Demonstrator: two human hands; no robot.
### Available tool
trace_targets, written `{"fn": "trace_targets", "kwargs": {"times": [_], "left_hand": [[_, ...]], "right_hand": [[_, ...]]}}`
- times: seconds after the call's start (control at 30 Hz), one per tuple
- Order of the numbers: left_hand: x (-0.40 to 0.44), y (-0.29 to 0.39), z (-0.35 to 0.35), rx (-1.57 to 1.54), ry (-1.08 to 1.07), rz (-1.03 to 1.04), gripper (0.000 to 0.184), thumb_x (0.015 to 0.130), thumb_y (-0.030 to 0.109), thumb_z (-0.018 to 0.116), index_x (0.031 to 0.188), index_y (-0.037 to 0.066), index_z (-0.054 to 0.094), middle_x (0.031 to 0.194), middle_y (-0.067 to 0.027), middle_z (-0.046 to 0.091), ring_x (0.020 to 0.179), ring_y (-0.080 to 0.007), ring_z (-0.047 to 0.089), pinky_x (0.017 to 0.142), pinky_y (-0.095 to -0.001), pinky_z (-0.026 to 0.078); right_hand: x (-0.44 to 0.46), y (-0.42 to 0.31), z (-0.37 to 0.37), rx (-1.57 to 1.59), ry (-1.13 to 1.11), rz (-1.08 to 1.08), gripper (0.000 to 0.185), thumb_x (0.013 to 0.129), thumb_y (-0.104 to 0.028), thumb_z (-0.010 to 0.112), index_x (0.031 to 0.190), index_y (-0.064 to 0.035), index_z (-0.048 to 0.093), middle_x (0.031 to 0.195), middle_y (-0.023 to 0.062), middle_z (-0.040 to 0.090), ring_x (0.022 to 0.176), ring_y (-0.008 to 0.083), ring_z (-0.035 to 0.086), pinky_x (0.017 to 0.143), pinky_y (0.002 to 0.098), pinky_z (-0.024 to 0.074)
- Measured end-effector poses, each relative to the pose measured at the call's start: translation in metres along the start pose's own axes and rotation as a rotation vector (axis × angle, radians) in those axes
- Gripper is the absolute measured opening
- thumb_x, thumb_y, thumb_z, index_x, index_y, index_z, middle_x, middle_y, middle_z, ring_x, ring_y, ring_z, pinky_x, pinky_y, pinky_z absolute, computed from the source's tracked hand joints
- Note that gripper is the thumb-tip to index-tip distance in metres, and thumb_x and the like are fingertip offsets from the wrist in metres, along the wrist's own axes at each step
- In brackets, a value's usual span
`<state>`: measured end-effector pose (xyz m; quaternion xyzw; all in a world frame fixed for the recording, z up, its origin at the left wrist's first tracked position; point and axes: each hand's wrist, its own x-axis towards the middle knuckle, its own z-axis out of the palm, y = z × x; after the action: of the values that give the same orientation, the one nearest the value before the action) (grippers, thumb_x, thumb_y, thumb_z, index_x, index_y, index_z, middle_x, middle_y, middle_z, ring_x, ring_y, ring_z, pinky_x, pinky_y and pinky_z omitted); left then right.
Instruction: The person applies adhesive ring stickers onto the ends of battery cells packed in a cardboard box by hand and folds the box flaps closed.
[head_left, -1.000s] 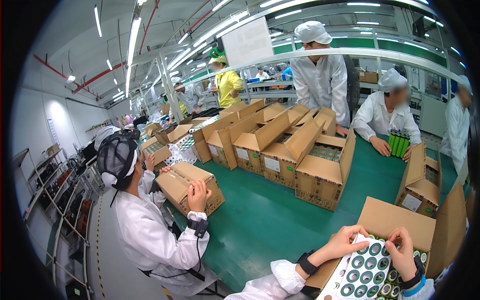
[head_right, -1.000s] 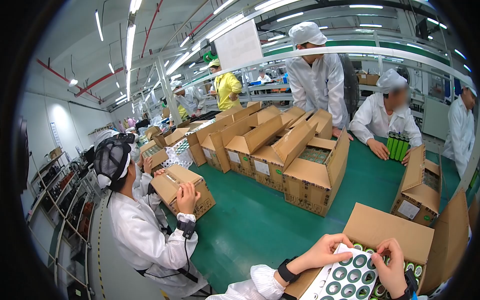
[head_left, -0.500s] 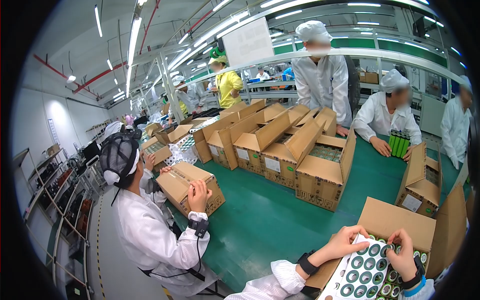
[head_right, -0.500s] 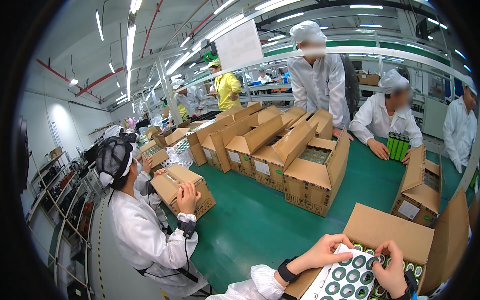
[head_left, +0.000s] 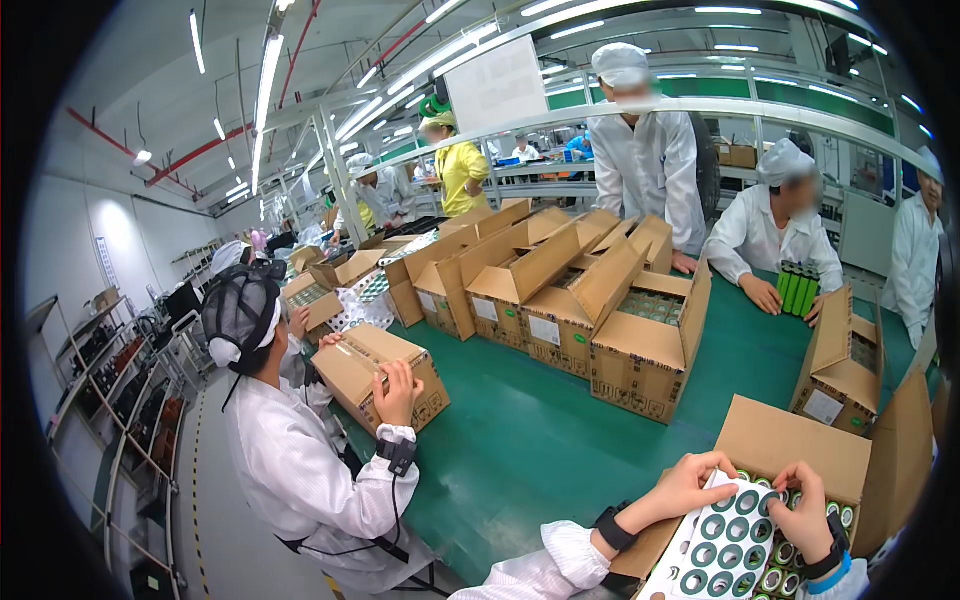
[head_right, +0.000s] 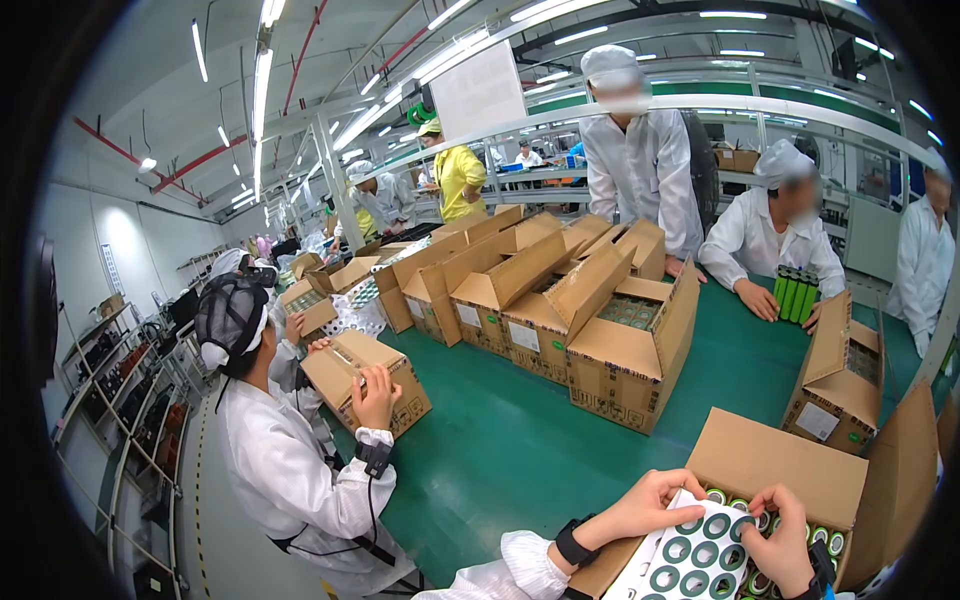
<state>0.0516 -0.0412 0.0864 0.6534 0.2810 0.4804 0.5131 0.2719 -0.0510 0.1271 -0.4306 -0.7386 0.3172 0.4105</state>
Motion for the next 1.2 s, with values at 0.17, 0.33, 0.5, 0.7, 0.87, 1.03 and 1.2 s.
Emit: {"fn": "trace_targets", "kwargs": {"times": [0.17, 0.33, 0.5, 0.7, 0.87, 1.03, 1.2], "left_hand": [[0.0, -0.002, 0.0, 0.006, 0.009, 0.014, 0.018, 0.082, 0.013, 0.064, 0.091, 0.0, 0.055, 0.067, 0.0004, 0.059, 0.057, 0.0004, 0.051, 0.049, -0.015, 0.035], [-0.001, 0.0, 0.0, 0.024, 0.016, -0.001, 0.017, 0.082, 0.013, 0.064, 0.091, 0.0, 0.056, 0.065, 0.0013, 0.058, 0.056, 0.0013, 0.049, 0.048, -0.0149, 0.033], [0.0, 0.001, 0.0, 0.033, 0.02, 0.0, 0.017, 0.082, 0.013, 0.065, 0.09, 0.0, 0.056, 0.063, 0.0026, 0.057, 0.054, 0.0019, 0.048, 0.047, -0.0149, 0.032], [-0.003, -0.004, -0.001, 0.025, 0.019, -0.025, 0.019, 0.081, 0.012, 0.066, 0.093, 0.0, 0.058, 0.085, -0.005, 0.061, 0.077, -0.0059, 0.056, 0.065, -0.0197, 0.046], [-0.003, 0.0, 0.002, 0.15, 0.116, 0.077, 0.018, 0.076, 0.011, 0.07, 0.088, 0.0, 0.062, 0.086, -0.0046, 0.064, 0.08, -0.0086, 0.058, 0.068, -0.0228, 0.047], [-0.005, 0.003, 0.004, 0.017, 0.158, 0.002, 0.016, 0.072, 0.0, 0.07, 0.084, -0.004, 0.061, 0.083, -0.0068, 0.063, 0.079, -0.0112, 0.059, 0.068, -0.0233, 0.048], [-0.007, 0.008, 0.005, -0.032, 0.19, -0.075, 0.016, 0.073, -0.007, 0.065, 0.087, -0.004, 0.057, 0.08, -0.009, 0.061, 0.067, -0.0091, 0.059, 0.057, -0.0192, 0.047]], "right_hand": [[0.0, 0.004, 0.001, -0.008, 0.018, 0.004, 0.021, 0.059, -0.001, 0.06, 0.077, -0.0019, 0.05, 0.071, 0.0032, 0.049, 0.07, 0.0132, 0.048, 0.07, 0.0256, 0.0382], [0.0, 0.0, 0.0, -0.003, 0.0, 0.023, 0.019, 0.058, -0.001, 0.061, 0.074, -0.0016, 0.051, 0.07, 0.0036, 0.05, 0.068, 0.0133, 0.048, 0.067, 0.0255, 0.0389], [-0.001, 0.005, 0.0, -0.016, 0.004, 0.014, 0.019, 0.058, -0.001, 0.061, 0.074, -0.0013, 0.052, 0.069, 0.0043, 0.05, 0.067, 0.0138, 0.049, 0.065, 0.0252, 0.0392], [-0.001, 0.014, -0.002, -0.053, -0.033, -0.067, 0.016, 0.059, -0.003, 0.062, 0.072, -0.0015, 0.053, 0.069, 0.0061, 0.052, 0.065, 0.0155, 0.05, 0.061, 0.0268, 0.0409], [0.001, 0.009, -0.008, -0.058, -0.1, -0.173, 0.016, 0.065, -0.007, 0.062, 0.078, -0.002, 0.055, 0.072, 0.0066, 0.054, 0.07, 0.0188, 0.053, 0.066, 0.0306, 0.0433], [-0.001, 0.014, -0.006, 0.002, -0.112, -0.17, 0.018, 0.07, -0.009, 0.063, 0.085, -0.0032, 0.055, 0.077, 0.0087, 0.056, 0.075, 0.0204, 0.057, 0.069, 0.0312, 0.0456], [0.001, 0.014, -0.005, -0.006, -0.126, -0.191, 0.015, 0.072, -0.008, 0.06, 0.084, -0.0023, 0.053, 0.078, 0.0068, 0.056, 0.075, 0.0178, 0.054, 0.069, 0.0298, 0.0447]]}}
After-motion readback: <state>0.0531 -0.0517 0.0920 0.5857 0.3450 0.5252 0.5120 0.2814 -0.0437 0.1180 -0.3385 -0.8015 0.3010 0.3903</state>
